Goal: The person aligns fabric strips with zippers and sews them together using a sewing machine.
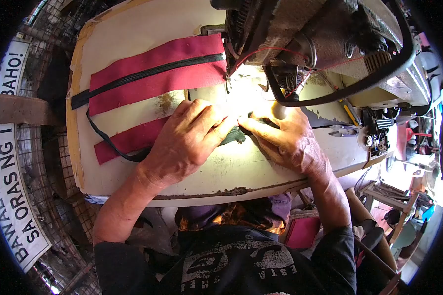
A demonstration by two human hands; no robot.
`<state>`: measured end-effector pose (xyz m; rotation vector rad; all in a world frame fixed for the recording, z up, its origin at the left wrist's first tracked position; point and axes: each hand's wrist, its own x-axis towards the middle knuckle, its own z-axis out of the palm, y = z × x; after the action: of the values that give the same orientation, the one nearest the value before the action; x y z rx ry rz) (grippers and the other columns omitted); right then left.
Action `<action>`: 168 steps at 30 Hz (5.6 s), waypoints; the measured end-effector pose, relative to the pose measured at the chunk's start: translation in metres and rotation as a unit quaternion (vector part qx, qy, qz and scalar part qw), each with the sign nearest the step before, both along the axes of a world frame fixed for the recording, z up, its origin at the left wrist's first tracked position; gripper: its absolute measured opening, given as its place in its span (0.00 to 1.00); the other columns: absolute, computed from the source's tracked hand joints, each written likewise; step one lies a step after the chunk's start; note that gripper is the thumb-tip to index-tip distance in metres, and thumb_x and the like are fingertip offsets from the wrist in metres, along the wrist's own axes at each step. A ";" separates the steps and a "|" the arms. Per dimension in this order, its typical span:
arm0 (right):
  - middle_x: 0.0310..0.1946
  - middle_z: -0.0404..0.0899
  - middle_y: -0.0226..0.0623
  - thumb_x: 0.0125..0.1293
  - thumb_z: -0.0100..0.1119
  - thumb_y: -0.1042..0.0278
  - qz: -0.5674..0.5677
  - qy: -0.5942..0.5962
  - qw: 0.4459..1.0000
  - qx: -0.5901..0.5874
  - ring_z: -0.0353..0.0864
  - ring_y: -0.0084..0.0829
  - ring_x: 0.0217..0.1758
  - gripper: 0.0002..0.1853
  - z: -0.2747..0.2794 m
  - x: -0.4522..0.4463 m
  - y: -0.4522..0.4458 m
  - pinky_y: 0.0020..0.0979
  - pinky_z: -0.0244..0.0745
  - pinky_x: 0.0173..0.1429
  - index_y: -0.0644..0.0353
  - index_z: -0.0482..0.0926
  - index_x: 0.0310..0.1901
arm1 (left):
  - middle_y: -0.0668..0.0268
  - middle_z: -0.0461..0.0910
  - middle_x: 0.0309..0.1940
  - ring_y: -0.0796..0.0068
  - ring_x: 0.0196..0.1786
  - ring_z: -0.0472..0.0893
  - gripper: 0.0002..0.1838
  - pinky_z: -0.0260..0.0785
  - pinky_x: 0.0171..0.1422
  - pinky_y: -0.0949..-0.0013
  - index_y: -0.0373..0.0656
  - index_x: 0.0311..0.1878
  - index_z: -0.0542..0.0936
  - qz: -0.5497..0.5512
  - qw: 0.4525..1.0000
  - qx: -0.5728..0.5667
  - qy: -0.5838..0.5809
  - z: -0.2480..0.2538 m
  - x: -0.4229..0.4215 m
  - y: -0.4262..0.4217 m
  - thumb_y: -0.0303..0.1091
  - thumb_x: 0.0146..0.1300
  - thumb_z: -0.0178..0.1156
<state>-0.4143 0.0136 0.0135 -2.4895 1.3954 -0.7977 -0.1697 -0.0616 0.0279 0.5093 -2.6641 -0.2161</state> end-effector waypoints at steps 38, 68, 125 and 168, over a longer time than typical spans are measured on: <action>0.40 0.81 0.39 0.55 0.69 0.78 -0.021 -0.035 0.999 -0.003 0.83 0.44 0.42 0.19 0.004 0.002 -0.002 0.43 0.77 0.47 0.56 0.88 0.51 | 0.68 0.82 0.53 0.65 0.54 0.78 0.20 0.71 0.62 0.55 0.42 0.55 0.85 -0.031 0.998 0.038 0.031 -0.004 0.001 -0.004 0.31 0.59 0.70; 0.53 0.81 0.35 0.68 0.65 0.43 -0.019 0.095 0.995 0.021 0.76 0.35 0.58 0.27 0.006 0.003 0.013 0.43 0.69 0.62 0.54 0.83 0.60 | 0.63 0.84 0.54 0.62 0.58 0.80 0.21 0.70 0.62 0.57 0.39 0.54 0.86 -0.060 0.998 -0.004 -0.017 0.002 0.001 -0.005 0.25 0.54 0.70; 0.40 0.81 0.44 0.63 0.72 0.47 -0.127 0.058 0.990 -0.023 0.79 0.45 0.39 0.32 0.009 0.040 -0.004 0.45 0.68 0.45 0.64 0.80 0.60 | 0.65 0.86 0.55 0.61 0.59 0.82 0.15 0.73 0.66 0.57 0.40 0.47 0.89 -0.118 0.992 -0.008 0.036 -0.009 0.003 -0.068 0.32 0.57 0.68; 0.43 0.79 0.52 0.64 0.64 0.70 -0.109 -0.117 0.987 -0.001 0.80 0.54 0.45 0.13 -0.002 -0.025 -0.035 0.47 0.76 0.50 0.67 0.77 0.47 | 0.67 0.87 0.49 0.65 0.51 0.82 0.14 0.75 0.60 0.62 0.40 0.48 0.89 -0.080 0.995 -0.031 0.049 -0.010 -0.007 -0.069 0.25 0.58 0.68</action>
<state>-0.4389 -0.0213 0.0113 -2.1809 1.5959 -1.0943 -0.1770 -0.1301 0.0181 0.2575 -2.6068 -0.1985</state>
